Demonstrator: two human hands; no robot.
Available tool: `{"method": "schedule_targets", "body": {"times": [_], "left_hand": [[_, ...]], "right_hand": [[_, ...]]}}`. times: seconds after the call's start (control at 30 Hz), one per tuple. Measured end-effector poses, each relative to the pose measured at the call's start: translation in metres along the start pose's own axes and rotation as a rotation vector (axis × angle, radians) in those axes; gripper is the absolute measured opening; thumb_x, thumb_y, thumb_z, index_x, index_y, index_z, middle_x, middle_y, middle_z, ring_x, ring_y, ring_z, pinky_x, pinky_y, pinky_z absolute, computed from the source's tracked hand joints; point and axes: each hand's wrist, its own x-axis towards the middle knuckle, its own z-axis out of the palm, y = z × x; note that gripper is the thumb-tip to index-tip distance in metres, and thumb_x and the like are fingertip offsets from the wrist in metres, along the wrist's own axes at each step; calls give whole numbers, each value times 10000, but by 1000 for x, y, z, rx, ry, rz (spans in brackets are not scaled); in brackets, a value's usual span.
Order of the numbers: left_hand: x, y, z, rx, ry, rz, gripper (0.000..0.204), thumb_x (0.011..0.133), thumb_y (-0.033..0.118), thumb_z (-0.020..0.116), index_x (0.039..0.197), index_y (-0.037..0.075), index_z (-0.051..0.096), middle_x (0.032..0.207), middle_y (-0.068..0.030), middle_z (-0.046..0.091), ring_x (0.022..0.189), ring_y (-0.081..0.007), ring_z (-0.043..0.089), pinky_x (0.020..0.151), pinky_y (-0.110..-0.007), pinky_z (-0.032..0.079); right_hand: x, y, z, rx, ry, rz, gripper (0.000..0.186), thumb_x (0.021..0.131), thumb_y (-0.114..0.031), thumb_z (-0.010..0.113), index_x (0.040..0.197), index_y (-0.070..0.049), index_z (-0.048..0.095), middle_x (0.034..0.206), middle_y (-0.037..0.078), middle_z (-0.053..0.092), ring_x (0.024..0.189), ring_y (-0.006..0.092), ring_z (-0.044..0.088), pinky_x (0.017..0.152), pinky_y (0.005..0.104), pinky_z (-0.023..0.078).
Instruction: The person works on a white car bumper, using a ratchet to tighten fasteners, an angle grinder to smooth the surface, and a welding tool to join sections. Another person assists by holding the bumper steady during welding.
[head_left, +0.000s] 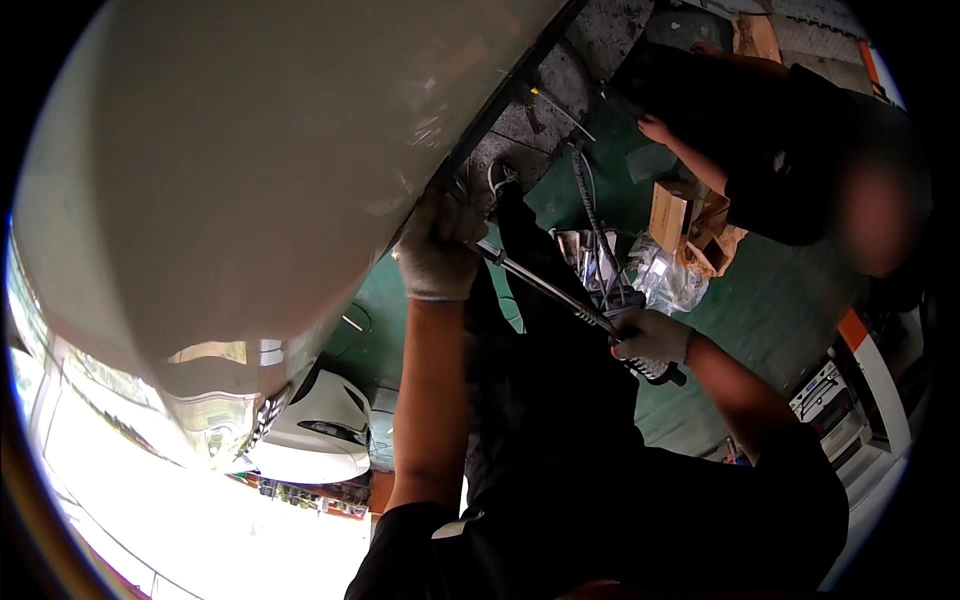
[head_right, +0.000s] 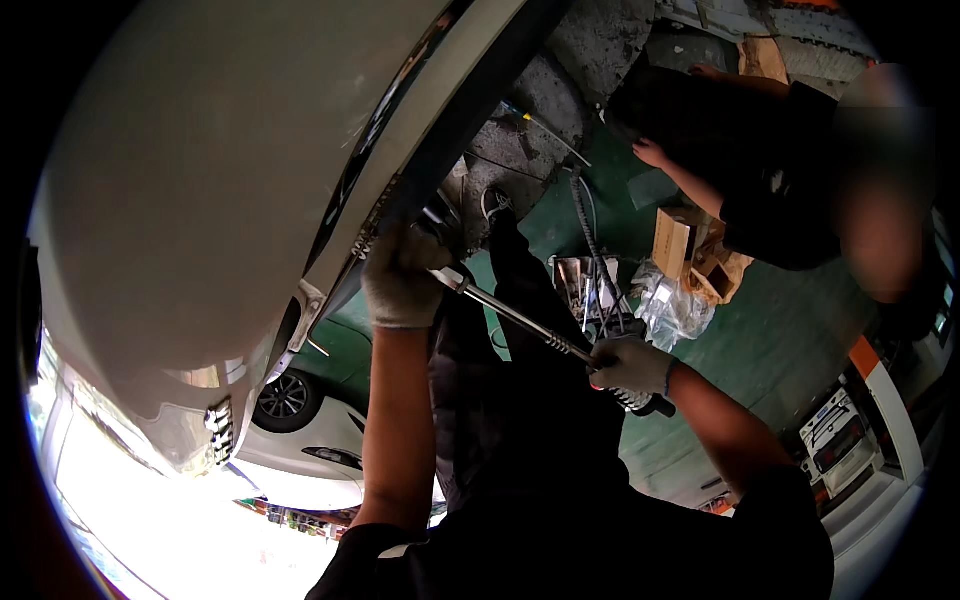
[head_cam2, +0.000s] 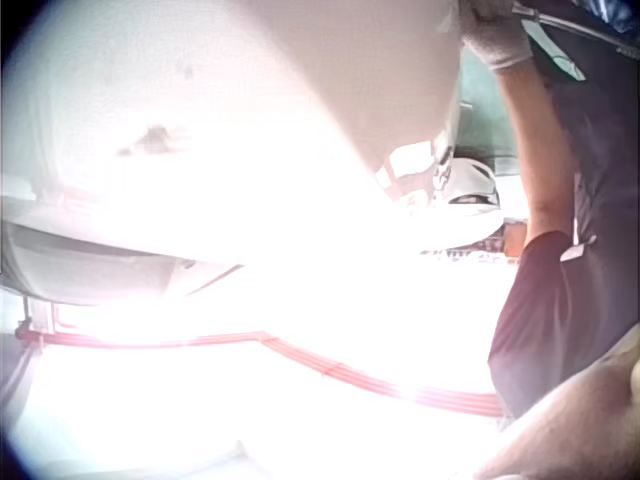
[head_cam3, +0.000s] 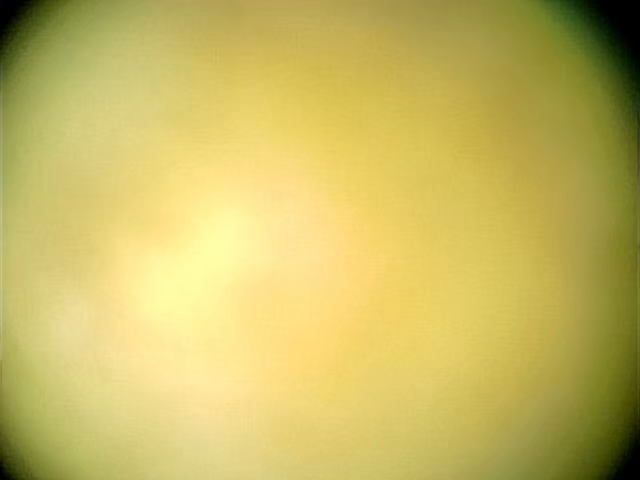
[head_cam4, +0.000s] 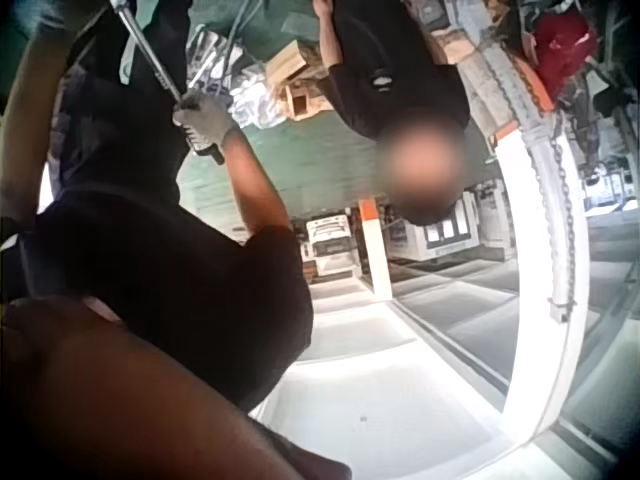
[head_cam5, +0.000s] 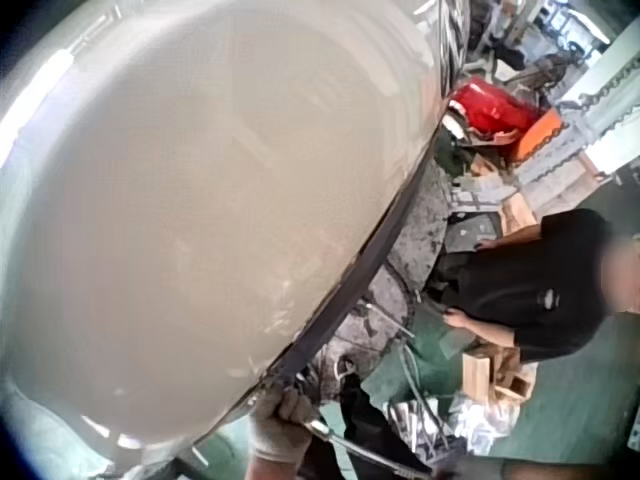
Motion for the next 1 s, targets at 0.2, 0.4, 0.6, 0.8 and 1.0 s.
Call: {"method": "schedule_targets", "body": {"times": [0.2,0.4,0.6,0.8,1.0], "left_hand": [[0,-4,10,34,98,-14,242,1018,199,613,793,206,526,591,78,252,486,-82,242,470,-277,209],[5,-6,10,26,129,31,264,1025,146,593,776,166,510,586,72,263,476,-77,246,477,-272,221],[9,-13,8,71,161,123,236,994,151,641,773,173,561,630,52,359,489,-102,308,478,-281,264],[5,-19,-4,13,120,82,146,1021,160,615,876,148,623,713,52,440,542,-74,378,478,-246,262],[3,-16,18,53,295,38,285,1072,258,521,1202,88,710,651,77,376,508,-70,268,480,-257,221]], "right_hand": [[41,-115,13,-175,57,-214,277,900,-338,767,915,-85,653,717,-2,618,667,111,626,629,285,518],[86,-192,17,-43,-44,-123,380,875,-345,784,1034,-34,633,638,19,599,417,139,567,326,314,443],[40,-140,36,-396,397,-190,421,859,-395,784,1022,-19,688,846,140,703,840,272,721,772,434,569],[-14,0,53,-220,507,-65,395,832,-360,800,1052,-51,687,935,157,714,892,302,729,826,411,574],[-2,-33,30,-288,409,-70,400,843,-379,790,1029,-50,661,861,122,700,808,269,702,795,401,556]]}}
